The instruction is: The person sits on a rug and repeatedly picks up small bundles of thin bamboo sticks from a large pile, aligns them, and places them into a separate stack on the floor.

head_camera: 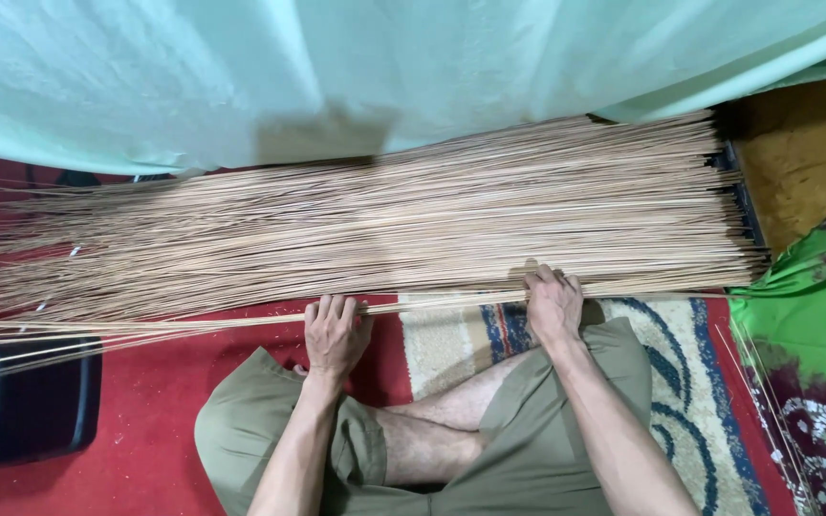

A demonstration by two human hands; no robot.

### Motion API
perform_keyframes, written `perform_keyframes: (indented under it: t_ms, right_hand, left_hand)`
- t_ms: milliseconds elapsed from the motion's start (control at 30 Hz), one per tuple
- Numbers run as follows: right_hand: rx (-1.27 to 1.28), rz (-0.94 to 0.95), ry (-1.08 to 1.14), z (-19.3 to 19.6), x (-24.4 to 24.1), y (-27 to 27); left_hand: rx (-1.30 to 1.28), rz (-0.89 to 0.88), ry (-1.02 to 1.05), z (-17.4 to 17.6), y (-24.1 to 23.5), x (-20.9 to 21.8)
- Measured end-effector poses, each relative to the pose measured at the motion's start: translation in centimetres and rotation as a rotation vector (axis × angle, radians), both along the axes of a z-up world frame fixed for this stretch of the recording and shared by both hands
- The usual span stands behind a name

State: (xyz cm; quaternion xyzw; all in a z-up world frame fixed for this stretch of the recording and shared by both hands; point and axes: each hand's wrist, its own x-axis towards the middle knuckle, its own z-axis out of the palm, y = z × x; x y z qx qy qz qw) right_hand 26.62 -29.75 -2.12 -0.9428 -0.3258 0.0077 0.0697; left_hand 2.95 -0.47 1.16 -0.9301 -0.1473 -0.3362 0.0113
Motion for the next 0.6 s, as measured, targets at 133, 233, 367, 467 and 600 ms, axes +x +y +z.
perform_keyframes:
  t_ms: [133,233,367,467,600]
  right_hand:
    - [0.06,-0.007,0.001,1.7,-0.8,-0.8]
    - [0.128,-0.01,0.072,2.0,-1.4,-1.9]
    - [0.231,0.006,0.083,2.1,-1.9,-2.4]
    - [0.301,0.06,0.044,4.1,-2.5,-1.9]
    - [0.388,0.143,0.014,3.6,-1.9,-2.1]
  left_hand:
    - [-0.084,-0.017,0.049,-0.2,0.3,-0.3]
    - [-0.174,-0.01,0.147,0.1,0.2,-0.7]
    - [-0.319,-0.002,0.324,0.2,0.3,-0.8]
    - [-0.357,0.002,0.372,-0.8,0.6,-1.0]
    - [-0.309,-0.01,0.339,-0.8,0.7,-1.2]
